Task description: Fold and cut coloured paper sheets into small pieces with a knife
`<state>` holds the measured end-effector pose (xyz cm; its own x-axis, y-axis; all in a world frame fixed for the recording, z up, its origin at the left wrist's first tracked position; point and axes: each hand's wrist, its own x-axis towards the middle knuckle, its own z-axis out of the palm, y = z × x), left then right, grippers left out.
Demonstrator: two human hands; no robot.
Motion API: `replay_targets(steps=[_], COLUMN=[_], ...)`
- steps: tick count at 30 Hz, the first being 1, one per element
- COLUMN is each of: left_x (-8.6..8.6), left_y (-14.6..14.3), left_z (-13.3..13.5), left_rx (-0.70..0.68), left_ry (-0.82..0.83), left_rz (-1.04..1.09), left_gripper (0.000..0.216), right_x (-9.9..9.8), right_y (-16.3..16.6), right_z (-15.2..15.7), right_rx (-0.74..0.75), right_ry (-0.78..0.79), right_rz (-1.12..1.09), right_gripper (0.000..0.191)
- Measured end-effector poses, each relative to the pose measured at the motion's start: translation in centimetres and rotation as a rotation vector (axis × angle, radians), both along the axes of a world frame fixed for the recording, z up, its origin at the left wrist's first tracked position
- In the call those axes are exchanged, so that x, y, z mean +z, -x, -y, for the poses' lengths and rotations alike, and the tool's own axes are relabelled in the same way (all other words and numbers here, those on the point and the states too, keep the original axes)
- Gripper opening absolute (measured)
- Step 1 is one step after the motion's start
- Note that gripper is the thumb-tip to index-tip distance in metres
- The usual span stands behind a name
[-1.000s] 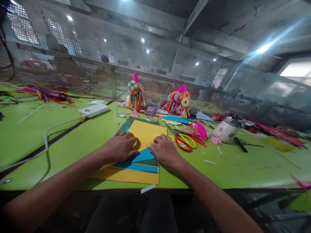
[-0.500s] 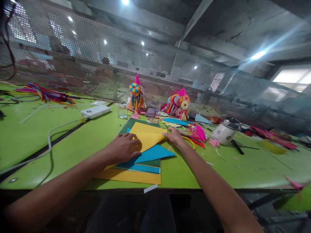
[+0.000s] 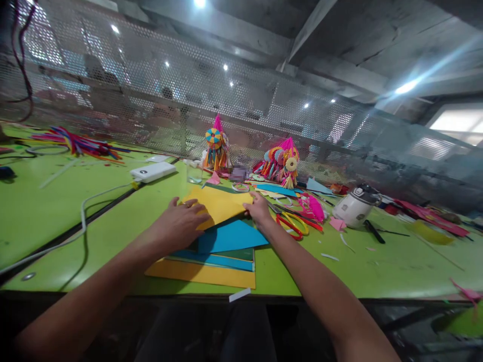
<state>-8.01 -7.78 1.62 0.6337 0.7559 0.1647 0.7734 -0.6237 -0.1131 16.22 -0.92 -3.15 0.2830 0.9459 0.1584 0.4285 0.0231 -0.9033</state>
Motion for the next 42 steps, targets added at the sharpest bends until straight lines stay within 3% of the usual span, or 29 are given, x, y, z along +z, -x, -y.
replay_targets(steps=[5, 9, 11, 13, 16, 20, 27, 35, 39, 42], left_x=[-0.3, -0.4, -0.5, -0.6, -0.8, -1.0, -1.2, -1.3, -1.2, -1.2], left_y=[-0.2, -0.7, -0.9, -0.9, -1.0, -1.1, -1.0, -0.9, -0.8, -0.7], left_z=[0.0, 0.0, 0.0, 0.0, 0.0, 0.1, 0.0, -0.1, 0.0, -0.1], left_rx=[-0.118, -0.111, -0.1, -0.104, -0.111, -0.128, -0.136, -0.139, -0.136, -0.128], left_ry=[0.039, 0.097, 0.108, 0.105, 0.092, 0.067, 0.056, 0.05, 0.041, 0.038], left_rz=[-0.062, -0.058, -0.052, -0.053, -0.066, -0.071, -0.099, -0.092, -0.072, -0.061], left_gripper=[0.028, 0.031, 0.032, 0.033, 0.032, 0.032, 0.031, 0.029, 0.029, 0.03], right_x=[0.2, 1.0, 1.0, 0.9, 0.8, 1.1, 0.5, -0.7, -0.6, -0.2], right_y=[-0.2, 0.2, 1.0, 1.9, 2.5, 1.1, -2.3, -3.9, -4.6, -4.8], right_z=[0.5, 2.7, 4.3, 6.0, 7.7, 7.8, 5.6, 5.1, 4.8, 4.7], right_rx=[0.032, 0.059, 0.206, 0.426, 0.586, 0.529, 0.383, 0.364, 0.276, 0.163], right_ry=[-0.081, -0.308, -0.416, -0.42, -0.367, -0.288, -0.177, -0.166, -0.127, -0.231], right_rz=[0.235, 0.664, 0.854, 0.934, 1.047, 1.148, 1.036, 0.986, 1.009, 0.916], right_gripper=[0.055, 0.054, 0.038, 0.022, 0.033, 0.042, 0.03, 0.037, 0.034, 0.035])
